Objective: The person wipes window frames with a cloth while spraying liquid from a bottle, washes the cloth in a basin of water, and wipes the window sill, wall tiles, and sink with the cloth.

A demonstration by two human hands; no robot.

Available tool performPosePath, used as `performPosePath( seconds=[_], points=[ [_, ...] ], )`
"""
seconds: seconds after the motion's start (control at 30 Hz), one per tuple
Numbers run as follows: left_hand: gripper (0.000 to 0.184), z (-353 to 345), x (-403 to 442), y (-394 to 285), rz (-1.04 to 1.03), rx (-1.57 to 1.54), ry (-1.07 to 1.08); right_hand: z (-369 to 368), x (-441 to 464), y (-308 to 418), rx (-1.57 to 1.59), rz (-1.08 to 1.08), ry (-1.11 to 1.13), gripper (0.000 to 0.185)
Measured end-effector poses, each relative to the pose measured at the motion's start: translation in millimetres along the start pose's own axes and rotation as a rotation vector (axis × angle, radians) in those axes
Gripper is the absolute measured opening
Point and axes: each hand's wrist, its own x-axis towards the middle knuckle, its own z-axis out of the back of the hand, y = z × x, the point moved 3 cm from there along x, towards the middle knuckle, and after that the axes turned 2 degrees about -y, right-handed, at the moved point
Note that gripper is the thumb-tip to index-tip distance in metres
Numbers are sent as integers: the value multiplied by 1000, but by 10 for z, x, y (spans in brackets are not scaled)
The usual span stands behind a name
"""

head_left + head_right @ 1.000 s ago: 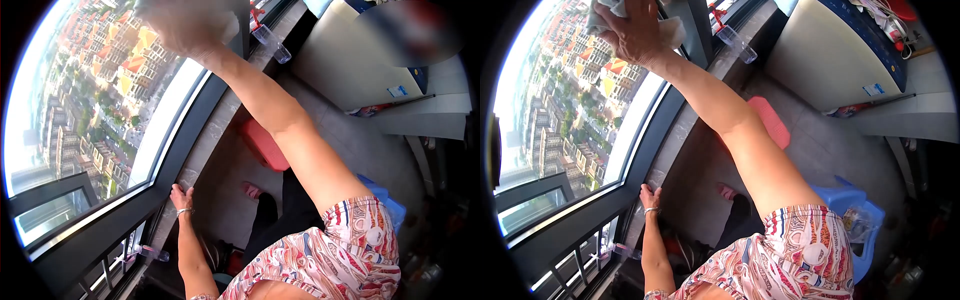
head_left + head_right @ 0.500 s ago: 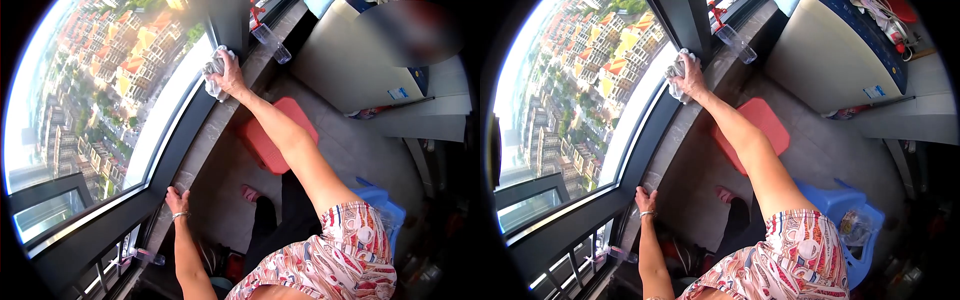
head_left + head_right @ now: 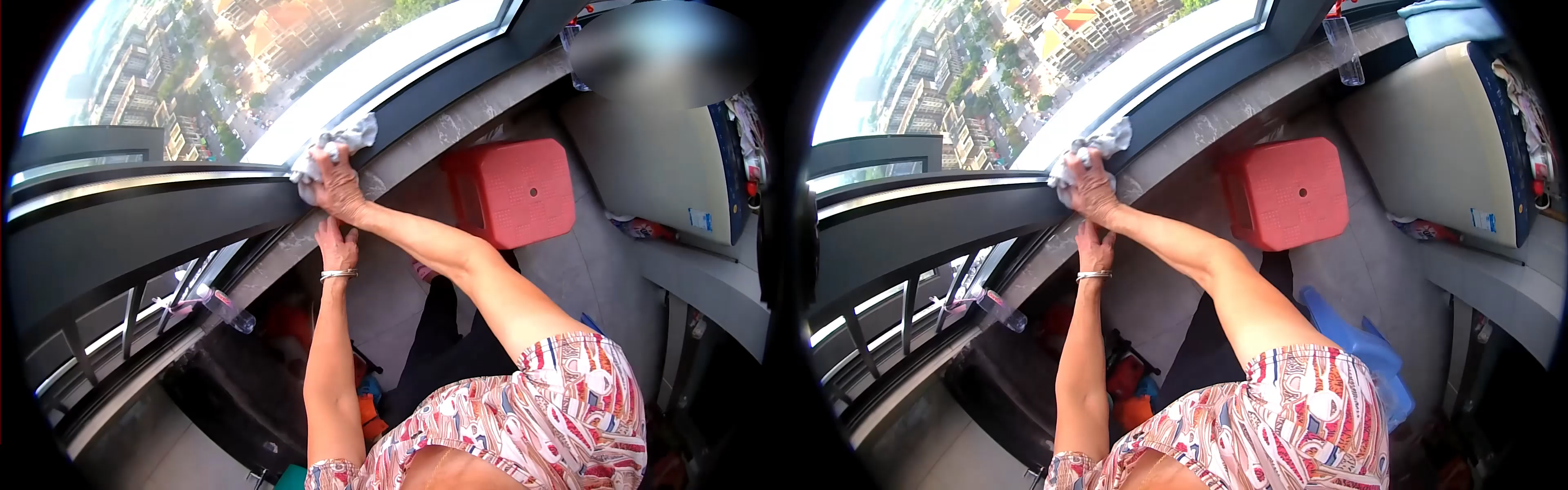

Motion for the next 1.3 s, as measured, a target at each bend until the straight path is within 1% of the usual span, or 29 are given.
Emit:
performPosePath(
  seconds=[0.03,0.07,0.1,0.17,0.23,0.27,0.3,0.37,0.4,0.43,0.53,0.57,0.6,0.63,0.67,0.73,0.77,0.8,0.83,0.87,0.93,1.0,1.03,1.1,1.13,1.17,1.2,1.23,1.3],
  points=[
    [40,62,-124,40,-9,-42,-61,-208,-112,138,25,34,43,56],
    [44,164,-243,44,75,-141,-16,-314,-142,163,25,33,44,56],
    [44,298,-414,6,303,-77,60,-399,-172,178,9,-5,35,54],
    [40,419,-655,72,349,-196,-24,-388,-182,171,-33,-40,33,52],
    [37,502,-757,84,430,-323,-71,-309,-91,240,106,-98,145,43],
    [35,547,-758,75,423,-348,-94,-257,-47,320,229,-78,133,38],
    [37,570,-734,103,437,-392,-105,-147,55,536,292,-8,152,36],
    [40,739,-622,76,387,-398,-169,87,314,1067,375,79,153,35],
    [43,837,-555,124,337,-441,-219,235,464,1371,351,197,166,33],
    [46,1015,-469,55,316,-438,-267,294,582,1616,403,259,153,34],
    [51,1532,-244,-155,275,-471,-354,462,1001,2460,560,586,-83,42],
    [53,1669,-192,-218,245,-458,-384,510,1138,2748,626,657,-143,52],
    [55,1775,-152,-280,222,-499,-410,467,1323,3024,697,808,-232,57],
    [57,1875,-112,-345,182,-435,-429,361,1490,3210,676,824,-262,56],
    [58,1948,-80,-400,176,-451,-428,272,1656,3403,655,839,-293,55],
    [60,2065,-13,-504,172,-453,-404,285,1723,3452,616,856,-398,54],
    [62,2072,23,-493,154,-394,-439,274,1655,3329,601,878,-390,53],
    [61,2083,58,-509,156,-366,-417,254,1565,3166,589,892,-383,53],
    [61,2087,92,-520,161,-336,-398,210,1465,2961,500,873,-320,53],
    [59,2068,131,-484,99,-251,-450,167,1344,2719,417,852,-254,52],
    [53,2074,180,-379,112,-256,-487,122,1074,2207,314,805,-171,51],
    [48,2100,216,-385,91,-232,-472,80,816,1653,206,765,-13,46],
    [50,2126,223,-317,126,-89,-442,60,687,1375,174,740,94,46],
    [51,2114,208,-500,161,-120,-442,45,432,831,119,702,180,47],
    [52,2113,203,-472,155,-69,-456,-13,288,470,13,673,315,46],
    [50,2117,196,-508,177,-48,-465,25,181,154,-158,623,485,41],
    [49,2120,183,-479,167,-39,-465,131,160,-14,-244,703,539,33],
    [48,2138,189,-474,154,-28,-467,117,153,-69,-236,696,532,33],
    [45,2129,169,-512,177,-20,-498,144,172,-69,-327,725,498,29]
  ],
)
